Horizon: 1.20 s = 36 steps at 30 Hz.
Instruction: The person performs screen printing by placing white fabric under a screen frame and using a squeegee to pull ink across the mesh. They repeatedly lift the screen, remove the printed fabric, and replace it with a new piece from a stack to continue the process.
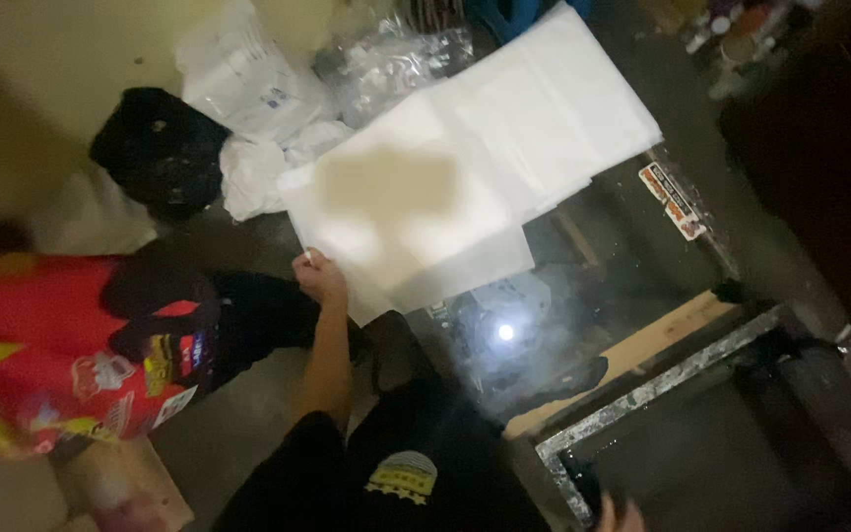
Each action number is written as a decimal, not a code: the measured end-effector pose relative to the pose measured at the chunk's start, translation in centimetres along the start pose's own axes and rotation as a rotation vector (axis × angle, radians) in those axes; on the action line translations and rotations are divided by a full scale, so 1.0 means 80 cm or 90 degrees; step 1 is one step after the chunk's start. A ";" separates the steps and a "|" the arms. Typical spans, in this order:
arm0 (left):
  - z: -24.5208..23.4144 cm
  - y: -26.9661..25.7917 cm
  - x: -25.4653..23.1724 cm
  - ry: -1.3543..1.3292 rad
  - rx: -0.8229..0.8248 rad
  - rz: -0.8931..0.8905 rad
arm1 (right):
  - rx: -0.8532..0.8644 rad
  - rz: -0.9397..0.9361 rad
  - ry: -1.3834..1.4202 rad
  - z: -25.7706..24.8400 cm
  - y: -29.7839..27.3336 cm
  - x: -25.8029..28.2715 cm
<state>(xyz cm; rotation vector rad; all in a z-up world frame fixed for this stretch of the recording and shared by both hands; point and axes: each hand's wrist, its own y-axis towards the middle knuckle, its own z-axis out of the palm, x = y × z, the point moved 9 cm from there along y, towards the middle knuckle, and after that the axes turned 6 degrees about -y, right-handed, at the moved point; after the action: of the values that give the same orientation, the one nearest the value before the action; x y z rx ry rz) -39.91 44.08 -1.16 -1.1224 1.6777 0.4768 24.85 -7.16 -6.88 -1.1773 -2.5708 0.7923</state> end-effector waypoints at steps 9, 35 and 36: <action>-0.023 -0.050 -0.027 0.039 -0.004 0.029 | -0.108 -0.503 0.253 -0.365 0.175 0.649; -0.011 -0.053 -0.014 0.071 0.263 -0.178 | 0.381 -0.302 0.437 -0.308 0.238 0.798; -0.013 -0.068 -0.043 0.049 0.275 -0.170 | 0.237 -0.370 0.280 -0.329 0.231 0.802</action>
<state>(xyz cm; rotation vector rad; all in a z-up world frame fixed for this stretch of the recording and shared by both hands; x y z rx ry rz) -35.64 42.23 3.42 -1.0271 1.5675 -0.0990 4.60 61.05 2.63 -0.3962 -2.1012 0.7234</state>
